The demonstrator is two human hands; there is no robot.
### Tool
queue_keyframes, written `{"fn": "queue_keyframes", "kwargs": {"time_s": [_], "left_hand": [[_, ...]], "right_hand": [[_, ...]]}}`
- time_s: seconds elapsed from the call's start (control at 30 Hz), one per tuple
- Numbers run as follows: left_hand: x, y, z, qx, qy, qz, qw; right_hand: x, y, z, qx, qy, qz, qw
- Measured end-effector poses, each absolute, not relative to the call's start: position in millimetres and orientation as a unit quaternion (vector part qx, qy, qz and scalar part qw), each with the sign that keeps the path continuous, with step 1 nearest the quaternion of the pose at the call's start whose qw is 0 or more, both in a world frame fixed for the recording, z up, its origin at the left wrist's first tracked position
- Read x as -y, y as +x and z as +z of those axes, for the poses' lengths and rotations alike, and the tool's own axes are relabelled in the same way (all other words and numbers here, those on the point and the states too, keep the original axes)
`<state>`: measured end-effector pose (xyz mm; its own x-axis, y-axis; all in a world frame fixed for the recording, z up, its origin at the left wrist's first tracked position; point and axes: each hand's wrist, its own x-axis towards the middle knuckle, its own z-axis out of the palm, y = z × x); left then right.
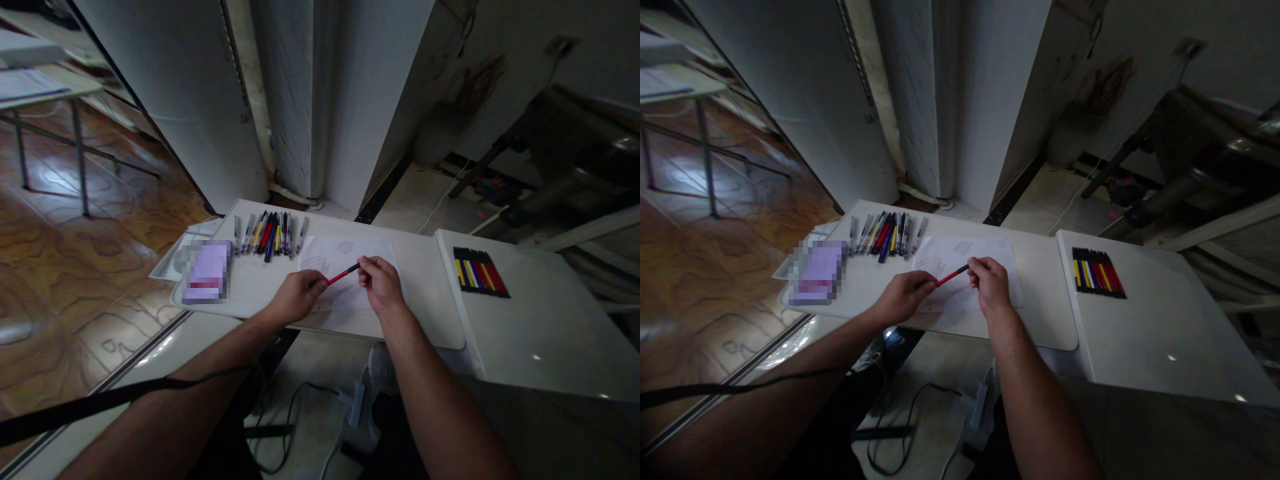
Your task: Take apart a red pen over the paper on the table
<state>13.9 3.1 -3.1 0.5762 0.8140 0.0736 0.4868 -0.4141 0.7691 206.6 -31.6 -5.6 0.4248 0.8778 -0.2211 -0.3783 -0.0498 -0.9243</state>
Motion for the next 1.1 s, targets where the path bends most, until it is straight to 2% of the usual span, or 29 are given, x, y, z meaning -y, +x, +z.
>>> {"fn": "queue_keyframes", "kwargs": {"time_s": [0.1,0.33,0.73,0.93,1.1], "left_hand": [[-1,15,-2,-0.397,0.800,0.220,0.393],[4,15,-3,-0.399,0.831,0.268,0.281],[2,13,1,-0.391,0.806,0.207,0.394],[6,14,-1,-0.414,0.834,0.218,0.292],[4,12,0,-0.384,0.856,0.203,0.280]], "right_hand": [[32,207,-7,0.222,-0.540,0.488,0.649],[33,202,-6,0.220,-0.536,0.498,0.645],[33,202,-6,0.243,-0.543,0.498,0.631],[34,197,-4,0.242,-0.547,0.501,0.625],[33,195,-6,0.253,-0.544,0.507,0.619]]}}
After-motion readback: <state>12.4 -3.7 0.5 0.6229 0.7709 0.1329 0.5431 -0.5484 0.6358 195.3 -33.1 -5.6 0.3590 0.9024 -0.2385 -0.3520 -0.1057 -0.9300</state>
